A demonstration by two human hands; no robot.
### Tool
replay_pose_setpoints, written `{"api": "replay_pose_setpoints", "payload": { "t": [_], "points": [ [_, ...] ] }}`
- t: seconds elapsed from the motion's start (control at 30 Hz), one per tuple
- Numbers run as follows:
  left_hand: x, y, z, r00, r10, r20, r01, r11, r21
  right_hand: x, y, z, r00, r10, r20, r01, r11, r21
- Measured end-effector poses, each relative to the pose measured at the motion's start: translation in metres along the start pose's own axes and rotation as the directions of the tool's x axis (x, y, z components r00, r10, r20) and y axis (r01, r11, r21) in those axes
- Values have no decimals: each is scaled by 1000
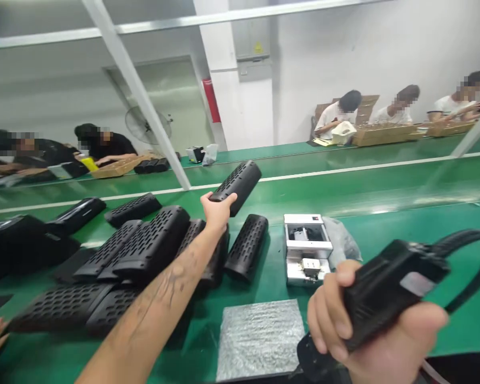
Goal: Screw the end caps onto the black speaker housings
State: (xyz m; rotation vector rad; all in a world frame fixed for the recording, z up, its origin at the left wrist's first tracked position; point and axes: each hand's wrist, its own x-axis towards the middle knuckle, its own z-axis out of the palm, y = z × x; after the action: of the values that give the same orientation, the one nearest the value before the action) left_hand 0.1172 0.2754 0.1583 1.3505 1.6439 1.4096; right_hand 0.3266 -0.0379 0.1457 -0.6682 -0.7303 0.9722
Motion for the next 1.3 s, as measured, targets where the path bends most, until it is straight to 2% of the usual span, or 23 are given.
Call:
{"api": "replay_pose_setpoints", "payload": {
  "t": [0.07, 0.1, 0.17, 0.23, 0.3, 0.37, 0.47, 0.53, 0.6, 0.7, 0.77, 0.83, 0.93, 1.03, 1.1, 1.17, 1.23, 1.3],
  "points": [
    [45, 14, 52, 997, -62, -39, 66, 992, 111, 0, 0, -11, 999, 39, 9, -40, 999, 30],
    [60, 13, 72, 995, -86, -55, 94, 981, 168, -3, -2, -20, 999, 50, -16, -50, 998, 40],
    [78, 1, 99, 991, -111, -74, 128, 950, 284, -11, -6, -43, 989, 36, -145, -31, 999, 33],
    [86, -20, 113, 991, -115, -74, 135, 909, 394, -17, -11, -66, 964, -14, -267, 9, 1000, -21],
    [87, -40, 119, 991, -121, -54, 132, 858, 497, -16, -15, -82, 940, -103, -326, 69, 991, -114],
    [85, -52, 121, 991, -137, -13, 118, 802, 586, -6, -15, -90, 934, -194, -299, 136, 970, -204],
    [83, -46, 118, 985, -140, 97, 36, 729, 683, 22, -4, -85, 928, -322, -190, 268, 927, -263],
    [78, -33, 107, 972, -96, 214, -88, 695, 713, 45, 10, -77, 919, -383, -92, 352, 904, -242],
    [62, -20, 86, 932, -47, 360, -242, 658, 713, 65, 24, -69, 911, -413, -9, 402, 891, -209],
    [16, -17, 47, 836, -65, 544, -407, 591, 697, 83, 40, -57, 897, -438, 61, 440, 870, -224],
    [-23, -25, 26, 786, -128, 605, -450, 552, 702, 88, 45, -53, 887, -453, 90, 459, 848, -263],
    [-55, -34, 13, 752, -195, 630, -461, 528, 713, 88, 45, -51, 876, -472, 103, 480, 825, -298],
    [-77, -35, 4, 721, -255, 645, -457, 525, 718, 82, 37, -52, 862, -498, 96, 500, 801, -329],
    [-75, -20, -14, 693, -268, 669, -453, 559, 694, 68, 32, -58, 858, -509, 65, 498, 794, -348],
    [-71, -8, -41, 668, -259, 698, -455, 601, 658, 56, 35, -65, 847, -531, 9, 494, 782, -381],
    [-75, -2, -77, 631, -202, 749, -478, 659, 580, 45, 45, -75, 817, -572, -72, 487, 752, -445],
    [-88, -4, -114, 565, -98, 819, -533, 715, 453, 38, 58, -86, 777, -615, -134, 478, 715, -511],
    [-110, -15, -142, 470, 11, 883, -599, 739, 309, 34, 73, -95, 752, -639, -162, 471, 693, -546]
  ]
}}
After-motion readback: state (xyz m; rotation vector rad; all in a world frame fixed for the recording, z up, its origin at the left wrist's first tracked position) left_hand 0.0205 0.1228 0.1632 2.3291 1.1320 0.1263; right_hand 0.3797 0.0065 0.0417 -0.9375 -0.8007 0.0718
